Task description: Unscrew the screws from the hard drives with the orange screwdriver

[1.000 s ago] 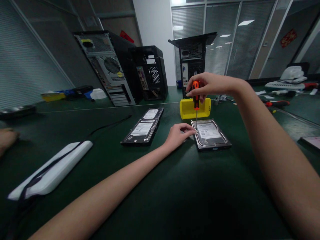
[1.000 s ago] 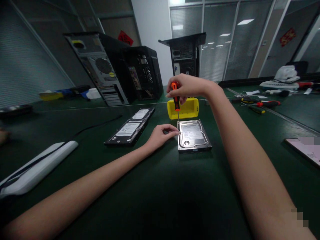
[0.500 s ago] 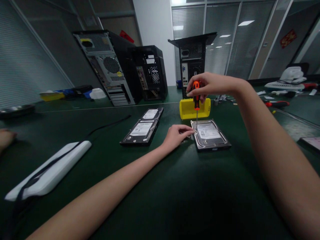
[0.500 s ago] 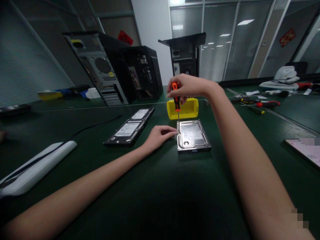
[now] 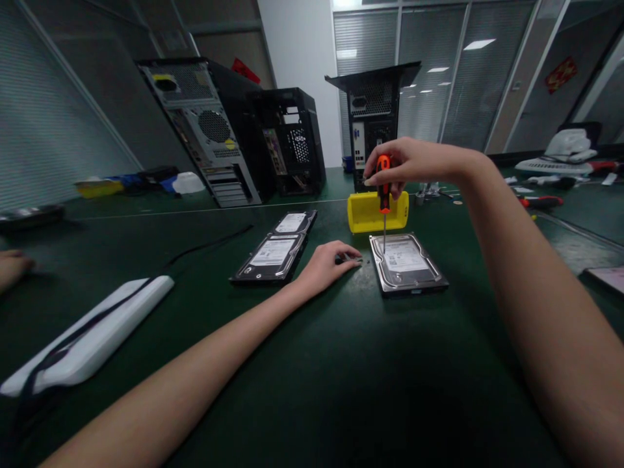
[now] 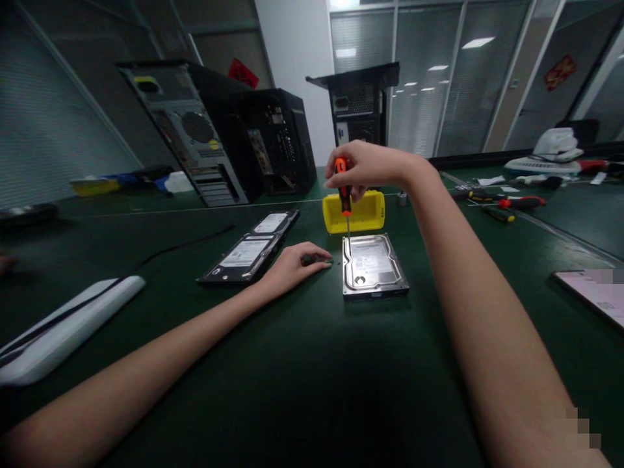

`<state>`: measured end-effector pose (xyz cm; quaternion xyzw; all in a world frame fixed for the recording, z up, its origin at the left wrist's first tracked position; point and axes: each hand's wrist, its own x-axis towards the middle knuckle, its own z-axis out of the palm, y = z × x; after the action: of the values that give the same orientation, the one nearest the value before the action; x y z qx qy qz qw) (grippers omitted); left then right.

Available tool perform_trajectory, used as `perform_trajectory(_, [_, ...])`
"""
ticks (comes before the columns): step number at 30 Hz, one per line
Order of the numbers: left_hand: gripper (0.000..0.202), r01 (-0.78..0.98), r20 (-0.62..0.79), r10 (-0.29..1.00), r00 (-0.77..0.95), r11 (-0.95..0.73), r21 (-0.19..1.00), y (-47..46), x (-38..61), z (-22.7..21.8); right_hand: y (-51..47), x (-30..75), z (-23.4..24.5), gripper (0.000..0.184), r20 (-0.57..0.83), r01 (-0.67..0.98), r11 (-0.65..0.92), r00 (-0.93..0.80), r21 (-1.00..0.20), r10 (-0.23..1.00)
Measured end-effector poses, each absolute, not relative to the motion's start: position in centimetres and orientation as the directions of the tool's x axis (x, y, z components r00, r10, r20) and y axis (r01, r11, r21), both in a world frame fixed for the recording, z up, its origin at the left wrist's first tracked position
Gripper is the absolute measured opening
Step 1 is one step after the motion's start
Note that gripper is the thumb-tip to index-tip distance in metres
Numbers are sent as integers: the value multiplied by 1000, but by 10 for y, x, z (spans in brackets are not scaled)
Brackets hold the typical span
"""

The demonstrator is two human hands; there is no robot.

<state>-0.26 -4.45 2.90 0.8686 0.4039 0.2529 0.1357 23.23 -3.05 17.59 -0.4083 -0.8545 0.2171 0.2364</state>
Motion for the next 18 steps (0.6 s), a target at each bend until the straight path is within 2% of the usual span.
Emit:
perform_trajectory(3, [19, 620, 361, 715, 598, -699, 357, -47, 3, 25, -31, 232, 176, 40, 222, 594, 575, -561, -563, 797])
perform_trajectory(9, [21, 627, 403, 615, 678, -770, 119, -53, 10, 24, -31, 231, 178, 40, 207, 604, 573, -566, -554, 798])
perform_trajectory(13, [22, 618, 399, 581, 709, -785, 45, -55, 12, 26, -30, 229, 181, 40, 163, 620, 548, -567, -562, 808])
perform_trajectory(18, [20, 631, 410, 579, 704, -775, 11, -55, 12, 24, -31, 230, 182, 38, 160, 627, 549, -566, -553, 808])
